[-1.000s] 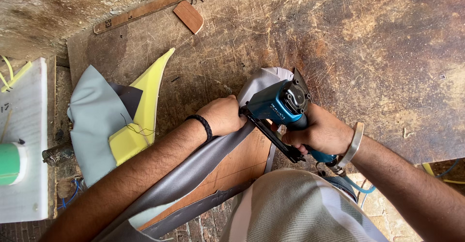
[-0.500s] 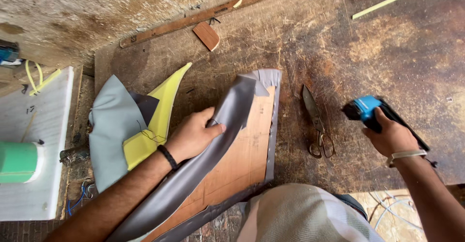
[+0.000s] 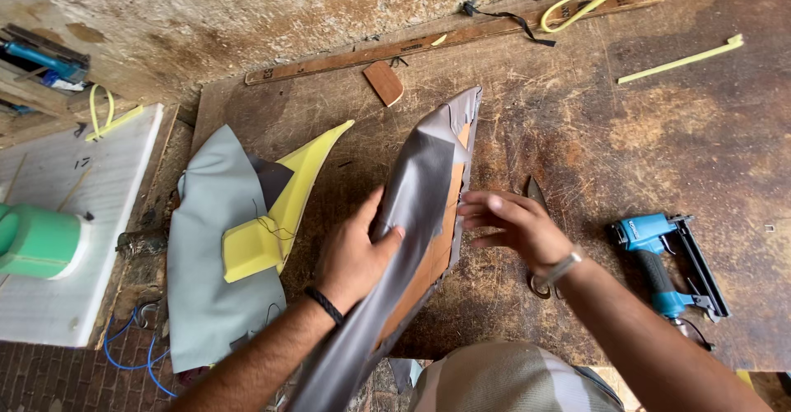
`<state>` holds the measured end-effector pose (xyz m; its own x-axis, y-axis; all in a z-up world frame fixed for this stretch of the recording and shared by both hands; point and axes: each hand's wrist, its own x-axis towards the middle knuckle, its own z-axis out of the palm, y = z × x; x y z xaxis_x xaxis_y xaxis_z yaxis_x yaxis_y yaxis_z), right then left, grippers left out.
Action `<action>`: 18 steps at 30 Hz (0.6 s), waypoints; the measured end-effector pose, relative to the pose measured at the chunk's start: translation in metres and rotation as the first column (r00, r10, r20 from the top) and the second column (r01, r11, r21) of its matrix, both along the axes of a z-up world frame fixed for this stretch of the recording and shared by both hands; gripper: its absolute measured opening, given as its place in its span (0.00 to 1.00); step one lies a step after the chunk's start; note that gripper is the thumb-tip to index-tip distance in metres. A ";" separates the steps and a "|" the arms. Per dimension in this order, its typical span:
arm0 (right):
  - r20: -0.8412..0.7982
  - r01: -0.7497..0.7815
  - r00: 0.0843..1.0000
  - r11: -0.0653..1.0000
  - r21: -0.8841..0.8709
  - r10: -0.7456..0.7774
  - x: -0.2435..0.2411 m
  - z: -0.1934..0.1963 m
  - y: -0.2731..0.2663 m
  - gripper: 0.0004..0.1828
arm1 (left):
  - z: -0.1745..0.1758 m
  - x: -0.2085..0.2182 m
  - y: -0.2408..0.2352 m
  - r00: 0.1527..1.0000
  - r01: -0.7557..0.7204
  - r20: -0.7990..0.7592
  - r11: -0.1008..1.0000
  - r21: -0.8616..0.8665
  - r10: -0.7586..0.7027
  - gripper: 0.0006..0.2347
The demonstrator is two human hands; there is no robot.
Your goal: The person staples gray fabric onto a triangular cushion base using a pneumatic staple gun, then trims excess fabric with shears. They flip the cushion to check the tufted front and continue securing the edges before setting the finished cushion aside.
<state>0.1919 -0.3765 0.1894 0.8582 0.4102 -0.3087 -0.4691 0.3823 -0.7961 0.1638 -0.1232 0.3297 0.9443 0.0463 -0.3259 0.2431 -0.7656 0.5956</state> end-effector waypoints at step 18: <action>0.204 0.173 0.946 0.926 0.337 -0.251 0.021 -0.024 0.152 0.17 | -0.074 0.064 0.047 0.986 0.165 0.165 0.282 -0.945 -0.025 0.32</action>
<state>0.2131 -0.2245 0.1653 0.9672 0.2522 0.0293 -0.1606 0.6973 -0.6985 0.2278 -0.0757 0.2560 0.9461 -0.3233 0.0200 0.0997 0.3494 0.9317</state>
